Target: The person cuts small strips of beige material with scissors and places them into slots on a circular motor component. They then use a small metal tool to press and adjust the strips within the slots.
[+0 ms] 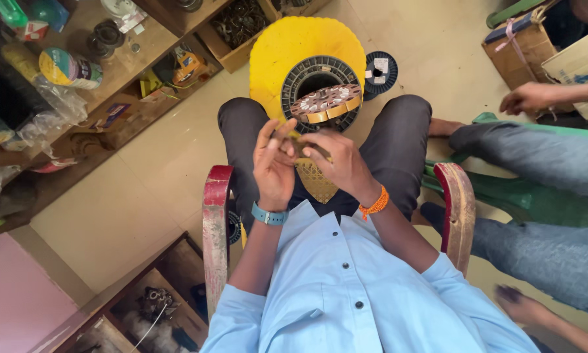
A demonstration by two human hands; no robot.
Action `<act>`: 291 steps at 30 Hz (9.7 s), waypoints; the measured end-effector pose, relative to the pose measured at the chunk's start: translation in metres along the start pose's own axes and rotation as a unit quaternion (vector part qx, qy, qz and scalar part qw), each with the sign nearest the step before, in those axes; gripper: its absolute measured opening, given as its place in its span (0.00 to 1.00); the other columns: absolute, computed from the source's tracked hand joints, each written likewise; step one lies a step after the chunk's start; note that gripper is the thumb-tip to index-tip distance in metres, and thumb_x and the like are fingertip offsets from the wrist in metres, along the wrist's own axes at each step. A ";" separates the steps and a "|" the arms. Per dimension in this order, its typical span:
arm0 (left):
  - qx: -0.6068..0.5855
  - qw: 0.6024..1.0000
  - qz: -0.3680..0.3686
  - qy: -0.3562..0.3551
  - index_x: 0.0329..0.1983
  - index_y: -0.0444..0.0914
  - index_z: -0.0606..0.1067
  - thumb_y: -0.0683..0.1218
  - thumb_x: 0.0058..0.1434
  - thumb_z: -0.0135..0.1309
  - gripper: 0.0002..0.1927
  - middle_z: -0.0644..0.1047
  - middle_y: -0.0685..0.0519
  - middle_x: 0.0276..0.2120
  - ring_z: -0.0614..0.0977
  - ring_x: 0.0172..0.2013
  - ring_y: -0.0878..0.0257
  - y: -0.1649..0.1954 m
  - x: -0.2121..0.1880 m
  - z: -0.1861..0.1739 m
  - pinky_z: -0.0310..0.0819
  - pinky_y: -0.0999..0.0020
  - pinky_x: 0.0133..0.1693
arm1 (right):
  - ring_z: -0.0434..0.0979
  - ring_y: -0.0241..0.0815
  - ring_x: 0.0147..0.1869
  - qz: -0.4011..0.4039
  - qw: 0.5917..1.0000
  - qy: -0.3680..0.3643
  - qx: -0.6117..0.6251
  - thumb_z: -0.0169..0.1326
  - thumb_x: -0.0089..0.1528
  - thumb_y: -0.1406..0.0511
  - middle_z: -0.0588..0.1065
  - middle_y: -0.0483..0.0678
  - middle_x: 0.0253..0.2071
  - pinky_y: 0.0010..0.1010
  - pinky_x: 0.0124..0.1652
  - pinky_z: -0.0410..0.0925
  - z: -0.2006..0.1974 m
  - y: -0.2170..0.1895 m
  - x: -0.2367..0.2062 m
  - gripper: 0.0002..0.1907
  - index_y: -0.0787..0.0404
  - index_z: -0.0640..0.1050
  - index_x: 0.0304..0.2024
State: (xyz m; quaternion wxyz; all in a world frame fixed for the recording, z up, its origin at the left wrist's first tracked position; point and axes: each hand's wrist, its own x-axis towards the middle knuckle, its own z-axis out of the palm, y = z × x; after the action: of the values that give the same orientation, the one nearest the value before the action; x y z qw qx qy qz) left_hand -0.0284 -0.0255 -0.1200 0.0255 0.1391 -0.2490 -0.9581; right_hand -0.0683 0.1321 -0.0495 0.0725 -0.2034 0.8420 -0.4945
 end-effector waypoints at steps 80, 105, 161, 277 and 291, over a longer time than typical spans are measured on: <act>0.652 0.565 0.032 -0.504 0.39 0.34 0.76 0.40 0.62 0.58 0.05 0.75 0.46 0.37 0.77 0.41 0.48 0.051 0.148 0.117 0.70 0.55 0.42 | 0.73 0.33 0.33 0.077 0.965 0.216 0.125 0.58 0.68 0.68 0.76 0.46 0.31 0.25 0.34 0.66 -0.017 0.043 -0.028 0.06 0.67 0.82 0.42; 0.760 0.525 0.314 -0.219 0.55 0.43 0.81 0.36 0.58 0.60 0.21 0.76 0.54 0.43 0.75 0.42 0.56 0.007 -0.005 0.049 0.73 0.62 0.44 | 0.79 0.48 0.30 -0.009 0.987 0.103 -0.120 0.64 0.59 0.69 0.81 0.51 0.28 0.39 0.34 0.66 -0.012 0.040 -0.051 0.06 0.62 0.85 0.39; 0.623 0.662 0.288 -0.303 0.41 0.44 0.83 0.37 0.52 0.66 0.14 0.80 0.56 0.54 0.75 0.48 0.55 0.048 0.018 0.039 0.73 0.62 0.51 | 0.81 0.49 0.41 -0.115 0.993 -0.027 -0.026 0.60 0.61 0.70 0.79 0.51 0.39 0.33 0.41 0.73 -0.006 -0.010 -0.033 0.09 0.61 0.82 0.44; 0.438 0.871 0.210 0.076 0.32 0.34 0.78 0.44 0.65 0.62 0.09 0.74 0.61 0.22 0.69 0.24 0.77 -0.012 0.018 0.042 0.61 0.78 0.26 | 0.71 0.35 0.30 0.002 0.996 0.039 -0.084 0.63 0.61 0.70 0.74 0.48 0.31 0.29 0.33 0.65 -0.051 0.018 0.069 0.05 0.65 0.83 0.39; 0.482 0.826 0.291 0.021 0.35 0.33 0.77 0.43 0.67 0.60 0.08 0.74 0.57 0.26 0.72 0.27 0.73 0.007 0.021 0.045 0.64 0.75 0.31 | 0.73 0.36 0.31 0.005 0.997 0.045 -0.064 0.62 0.62 0.70 0.75 0.48 0.34 0.29 0.33 0.67 -0.049 0.040 0.078 0.05 0.66 0.82 0.39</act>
State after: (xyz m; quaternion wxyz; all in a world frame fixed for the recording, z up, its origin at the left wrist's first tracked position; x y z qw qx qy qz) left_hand -0.0609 -0.0131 -0.0838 0.2383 0.0751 -0.7075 -0.6611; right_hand -0.1654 0.1569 -0.0532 0.0236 -0.1814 0.8753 -0.4476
